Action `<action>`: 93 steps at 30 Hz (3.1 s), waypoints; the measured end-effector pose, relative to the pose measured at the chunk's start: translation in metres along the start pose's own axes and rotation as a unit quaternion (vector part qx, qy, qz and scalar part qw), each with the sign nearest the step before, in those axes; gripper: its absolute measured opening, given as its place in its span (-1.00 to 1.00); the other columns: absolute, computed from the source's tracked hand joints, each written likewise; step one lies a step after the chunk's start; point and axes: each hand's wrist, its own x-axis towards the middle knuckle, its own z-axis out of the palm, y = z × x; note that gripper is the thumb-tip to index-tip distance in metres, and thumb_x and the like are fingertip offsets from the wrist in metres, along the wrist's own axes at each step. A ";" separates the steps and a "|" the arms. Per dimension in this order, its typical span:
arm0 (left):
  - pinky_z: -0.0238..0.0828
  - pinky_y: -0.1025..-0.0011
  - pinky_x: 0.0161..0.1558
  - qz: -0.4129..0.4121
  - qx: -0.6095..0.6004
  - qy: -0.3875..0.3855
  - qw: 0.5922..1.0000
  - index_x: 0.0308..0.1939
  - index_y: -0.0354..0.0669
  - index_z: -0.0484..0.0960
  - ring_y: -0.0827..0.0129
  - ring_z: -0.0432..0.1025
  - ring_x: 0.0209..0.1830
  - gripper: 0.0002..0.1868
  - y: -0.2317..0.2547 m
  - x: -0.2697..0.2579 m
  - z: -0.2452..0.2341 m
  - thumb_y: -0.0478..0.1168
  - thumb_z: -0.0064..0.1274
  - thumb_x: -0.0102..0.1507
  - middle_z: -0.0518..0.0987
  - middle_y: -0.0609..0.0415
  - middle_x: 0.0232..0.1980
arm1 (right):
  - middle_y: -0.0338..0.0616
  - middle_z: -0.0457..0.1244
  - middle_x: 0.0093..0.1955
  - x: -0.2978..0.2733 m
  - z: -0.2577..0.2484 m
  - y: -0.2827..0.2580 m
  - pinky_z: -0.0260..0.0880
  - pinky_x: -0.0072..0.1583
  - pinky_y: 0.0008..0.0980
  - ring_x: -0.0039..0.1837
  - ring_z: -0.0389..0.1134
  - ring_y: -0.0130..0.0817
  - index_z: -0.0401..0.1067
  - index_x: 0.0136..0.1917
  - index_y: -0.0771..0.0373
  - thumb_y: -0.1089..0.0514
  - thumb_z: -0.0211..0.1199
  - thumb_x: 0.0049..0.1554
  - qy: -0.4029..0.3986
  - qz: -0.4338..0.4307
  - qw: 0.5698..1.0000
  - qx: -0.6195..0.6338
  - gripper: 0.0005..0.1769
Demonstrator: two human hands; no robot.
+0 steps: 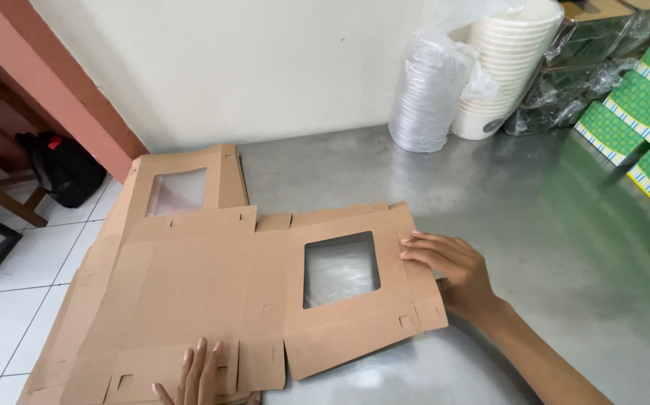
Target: Assembling cardboard boxes by folding flaps and tabs
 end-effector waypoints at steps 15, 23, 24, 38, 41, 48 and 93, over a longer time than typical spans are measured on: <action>0.39 0.30 0.16 0.092 -0.136 0.040 0.986 -0.14 -0.18 0.71 0.34 0.59 -0.11 -0.79 0.094 0.166 -0.061 -0.37 0.25 0.14 0.72 0.08 -0.11 | -0.19 0.43 -0.09 -0.008 -0.006 -0.036 0.44 -0.06 -0.49 -0.14 0.45 -0.39 0.57 0.05 0.25 0.30 0.37 0.08 0.090 0.130 0.976 0.147 -0.77; 0.09 0.42 -0.53 0.370 -0.040 0.057 0.927 -0.33 0.03 0.58 0.44 0.29 -0.59 -0.86 0.157 0.322 -0.044 -0.22 0.27 0.15 0.41 0.27 -0.57 | 0.01 0.51 -0.05 -0.010 -0.008 -0.067 0.66 0.06 -0.36 -0.02 0.54 -0.21 0.62 -0.06 0.43 0.25 0.40 0.04 0.142 0.402 0.839 0.338 -0.78; 0.26 0.35 -0.48 0.400 -0.003 0.021 0.916 -0.38 0.05 0.53 0.38 0.26 -0.66 -0.89 0.174 0.336 -0.041 -0.15 0.17 0.17 0.41 0.30 -0.60 | 0.07 0.48 -0.14 -0.013 -0.005 -0.070 0.66 -0.11 -0.22 -0.13 0.51 -0.17 0.60 -0.09 0.47 0.27 0.41 0.02 0.167 0.468 0.782 0.376 -0.79; 0.00 -0.18 0.40 0.604 0.171 -0.150 0.764 0.00 0.41 0.69 0.12 0.44 0.18 -0.62 0.324 0.278 0.122 0.25 0.02 0.18 0.65 0.09 0.10 | 0.11 0.44 0.08 -0.001 0.022 -0.168 0.53 -0.10 -0.08 0.10 0.49 0.06 0.49 0.30 0.30 0.42 0.37 -0.02 0.151 0.751 0.429 0.478 -0.42; 0.11 -0.05 0.39 0.611 0.127 -0.145 0.768 -0.18 0.24 0.72 0.21 0.39 0.13 -0.59 0.310 0.229 0.150 0.33 0.15 0.14 0.59 0.13 0.05 | 0.01 0.40 0.12 -0.002 0.026 -0.168 0.53 -0.04 -0.07 0.13 0.44 -0.06 0.45 0.33 0.20 0.45 0.39 -0.02 0.181 0.775 0.401 0.454 -0.36; -0.18 -0.21 0.47 0.378 -0.113 -0.373 0.840 0.33 -0.07 0.39 -0.06 0.02 0.56 -0.32 0.244 0.122 0.139 0.12 0.05 0.19 0.17 -0.24 0.55 | 0.07 0.38 0.27 0.013 0.013 -0.170 0.50 0.18 0.06 0.28 0.40 0.08 0.35 0.46 0.19 0.42 0.29 0.07 0.147 0.806 0.365 0.443 -0.32; 0.29 0.22 -0.31 0.438 -0.280 -0.386 0.763 -0.24 -0.17 0.64 0.11 0.38 -0.38 -0.69 0.164 0.034 0.044 -0.03 0.05 0.44 0.48 0.01 -0.37 | 0.00 -0.29 0.74 0.001 -0.027 -0.019 -0.31 0.57 0.05 0.75 -0.52 0.00 0.41 -0.04 0.07 0.11 0.52 0.03 -0.453 0.181 0.831 0.268 -0.69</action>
